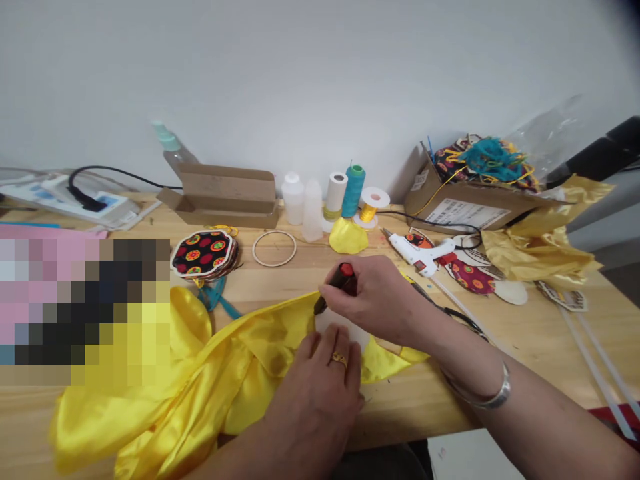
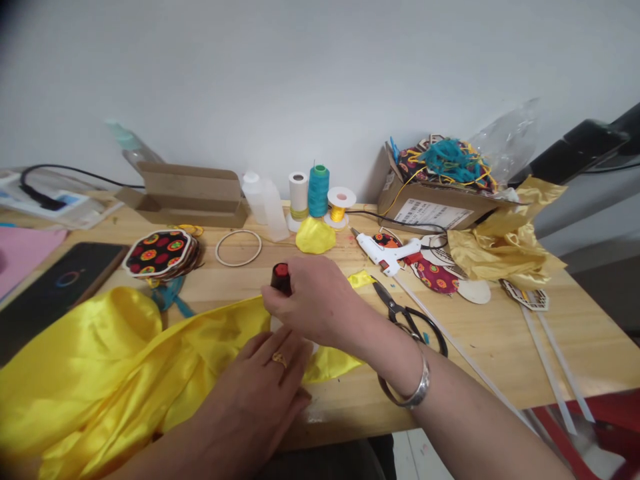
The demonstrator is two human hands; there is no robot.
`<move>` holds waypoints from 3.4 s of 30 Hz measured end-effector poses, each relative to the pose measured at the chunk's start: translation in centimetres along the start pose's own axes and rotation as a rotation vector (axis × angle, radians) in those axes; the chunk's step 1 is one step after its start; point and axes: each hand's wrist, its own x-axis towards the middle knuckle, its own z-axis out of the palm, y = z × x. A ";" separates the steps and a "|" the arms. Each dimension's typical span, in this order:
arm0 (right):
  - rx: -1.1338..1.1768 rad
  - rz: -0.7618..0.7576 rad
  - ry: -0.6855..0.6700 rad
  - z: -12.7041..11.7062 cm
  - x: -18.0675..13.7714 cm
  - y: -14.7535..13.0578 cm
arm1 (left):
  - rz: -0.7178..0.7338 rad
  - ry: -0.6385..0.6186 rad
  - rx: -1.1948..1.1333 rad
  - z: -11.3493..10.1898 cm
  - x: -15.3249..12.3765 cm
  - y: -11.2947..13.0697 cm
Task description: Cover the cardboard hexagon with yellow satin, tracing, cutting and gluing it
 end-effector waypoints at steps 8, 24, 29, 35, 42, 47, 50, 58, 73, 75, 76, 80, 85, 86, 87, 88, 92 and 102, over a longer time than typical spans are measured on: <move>-0.085 -0.034 -0.028 -0.3 0.8 -0.1 | 0.008 0.078 0.021 0.3 -0.2 0.0; -0.107 -0.050 -0.035 -0.5 0.9 -0.3 | 0.012 0.033 0.007 0.1 -0.2 0.1; -0.119 -0.063 -0.034 -0.6 1.0 0.1 | 0.024 0.046 0.029 0.3 -0.3 0.1; -0.118 -0.021 -0.026 -1.0 1.1 0.3 | 0.010 0.058 0.008 0.5 -0.2 0.0; -0.111 0.008 -0.009 -1.4 1.0 0.5 | 0.007 0.078 0.014 0.3 -0.2 0.0; -0.088 0.040 -0.005 -1.4 0.9 0.6 | 0.013 0.064 0.013 0.4 -0.3 0.0; -0.081 0.056 0.027 -1.5 0.6 1.0 | 0.015 0.051 0.007 0.4 -0.4 0.0; -0.059 0.100 0.099 -1.8 -0.1 2.7 | 0.005 0.016 -0.003 0.1 -0.3 0.0; 0.014 0.095 0.094 -1.4 0.2 1.9 | 0.003 -0.065 -0.018 -0.3 -0.2 0.1; 0.013 0.090 0.109 -1.5 0.3 1.9 | 0.001 -0.075 -0.014 -0.3 -0.2 0.2; 0.017 0.087 0.110 -1.5 0.3 1.9 | -0.002 -0.082 -0.013 -0.3 -0.3 0.2; 0.021 0.081 0.081 -1.4 0.3 1.8 | -0.009 -0.096 -0.021 -0.4 -0.2 0.1; 0.023 0.086 0.072 -1.3 0.1 2.2 | 0.003 -0.090 -0.032 -0.6 0.1 0.0; 0.024 0.087 0.080 -1.4 0.0 2.3 | 0.002 -0.088 -0.031 -0.6 0.1 0.0; 0.024 0.090 0.088 -1.4 -0.1 2.5 | 0.000 -0.086 -0.032 -0.6 0.1 0.0; 0.025 0.095 0.094 -1.5 -0.2 2.7 | -0.005 -0.085 -0.033 -0.6 0.1 0.0; 0.029 0.131 0.105 -1.9 -0.7 3.1 | -0.017 -0.100 -0.036 -0.7 0.0 0.0; 0.049 0.178 0.158 -2.8 -2.4 3.5 | -0.001 -0.119 -0.039 -0.7 0.1 0.0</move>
